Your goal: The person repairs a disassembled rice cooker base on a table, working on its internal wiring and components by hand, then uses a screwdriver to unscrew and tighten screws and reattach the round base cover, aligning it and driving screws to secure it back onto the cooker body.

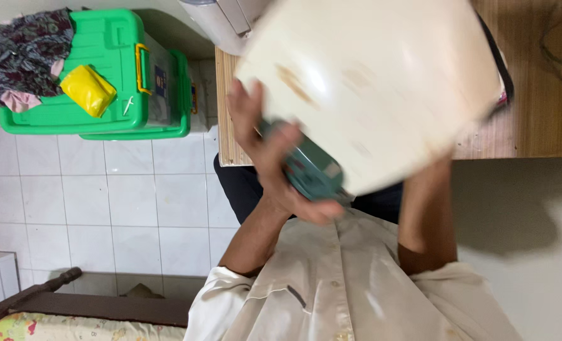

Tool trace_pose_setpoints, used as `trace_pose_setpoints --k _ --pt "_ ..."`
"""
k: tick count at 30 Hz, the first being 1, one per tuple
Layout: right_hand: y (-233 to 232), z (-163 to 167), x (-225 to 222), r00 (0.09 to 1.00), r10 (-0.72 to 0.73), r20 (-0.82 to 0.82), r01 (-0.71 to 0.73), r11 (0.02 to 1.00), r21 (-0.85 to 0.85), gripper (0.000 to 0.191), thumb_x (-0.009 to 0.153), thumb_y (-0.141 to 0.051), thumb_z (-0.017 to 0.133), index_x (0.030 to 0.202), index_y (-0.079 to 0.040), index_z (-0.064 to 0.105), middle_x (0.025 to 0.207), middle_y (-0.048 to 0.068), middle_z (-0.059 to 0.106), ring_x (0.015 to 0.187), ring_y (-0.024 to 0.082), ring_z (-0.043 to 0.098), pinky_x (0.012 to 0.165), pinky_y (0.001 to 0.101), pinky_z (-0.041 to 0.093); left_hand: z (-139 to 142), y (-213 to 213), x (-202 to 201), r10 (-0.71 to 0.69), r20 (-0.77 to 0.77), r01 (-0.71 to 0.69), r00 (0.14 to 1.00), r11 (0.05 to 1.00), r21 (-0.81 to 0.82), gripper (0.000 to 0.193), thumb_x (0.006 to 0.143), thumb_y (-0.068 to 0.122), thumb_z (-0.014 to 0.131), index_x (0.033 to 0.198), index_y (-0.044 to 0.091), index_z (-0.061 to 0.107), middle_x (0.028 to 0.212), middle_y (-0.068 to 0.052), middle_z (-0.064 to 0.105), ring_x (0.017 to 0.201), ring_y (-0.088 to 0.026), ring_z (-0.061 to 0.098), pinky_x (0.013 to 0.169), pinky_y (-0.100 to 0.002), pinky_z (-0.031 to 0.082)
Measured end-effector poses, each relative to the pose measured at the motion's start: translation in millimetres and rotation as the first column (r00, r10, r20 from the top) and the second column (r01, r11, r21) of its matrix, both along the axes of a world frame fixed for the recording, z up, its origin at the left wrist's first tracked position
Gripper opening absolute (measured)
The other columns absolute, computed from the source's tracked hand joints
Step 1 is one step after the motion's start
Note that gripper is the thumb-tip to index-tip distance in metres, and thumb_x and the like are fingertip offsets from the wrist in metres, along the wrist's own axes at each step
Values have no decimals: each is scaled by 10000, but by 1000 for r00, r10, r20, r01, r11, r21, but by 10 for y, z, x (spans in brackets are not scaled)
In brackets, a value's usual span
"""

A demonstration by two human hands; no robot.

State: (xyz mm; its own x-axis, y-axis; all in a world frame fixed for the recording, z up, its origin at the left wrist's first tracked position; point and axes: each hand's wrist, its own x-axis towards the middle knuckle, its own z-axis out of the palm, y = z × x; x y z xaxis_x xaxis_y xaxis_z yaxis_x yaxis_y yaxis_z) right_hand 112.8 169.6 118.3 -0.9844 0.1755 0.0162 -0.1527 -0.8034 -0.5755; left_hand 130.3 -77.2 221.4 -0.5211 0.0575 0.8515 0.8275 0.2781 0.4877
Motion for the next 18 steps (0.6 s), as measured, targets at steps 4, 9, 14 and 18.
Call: trace_pose_setpoints --k 4,9,14,18 --pt "-99 -27 87 1000 -1 -31 0 999 -47 525 1108 -405 461 1378 29 583 1247 148 691 1114 228 689 1023 388 562 186 0 97 -136 -448 13 884 963 -269 707 1011 738 441 1472 203 398 1528 -179 434 1515 -382 270 1182 -709 22" --pt "-177 41 200 1000 5 -28 -6 998 -69 523 1115 -411 458 1384 20 580 1247 138 686 1114 220 684 1019 384 558 273 -118 178 -327 -583 -26 744 857 -514 571 1099 539 487 1565 254 322 1612 -85 409 1571 -352 228 1227 -673 6" --pt "-121 86 221 1000 -1 -28 -1 997 -75 521 1122 -418 455 1391 11 578 1247 127 680 1113 212 678 1015 379 553 135 -15 89 -307 -854 -302 419 840 -451 535 1054 341 622 1516 183 405 1659 -55 372 1581 -307 216 1264 -659 29" --pt "-136 131 157 1000 13 -21 -14 997 -70 519 1127 -422 453 1396 4 575 1248 119 676 1113 206 674 1011 376 549 -139 -57 62 -130 -991 -653 12 750 -106 535 1156 368 406 1539 1 339 1648 -195 318 1621 -377 225 1312 -625 109"
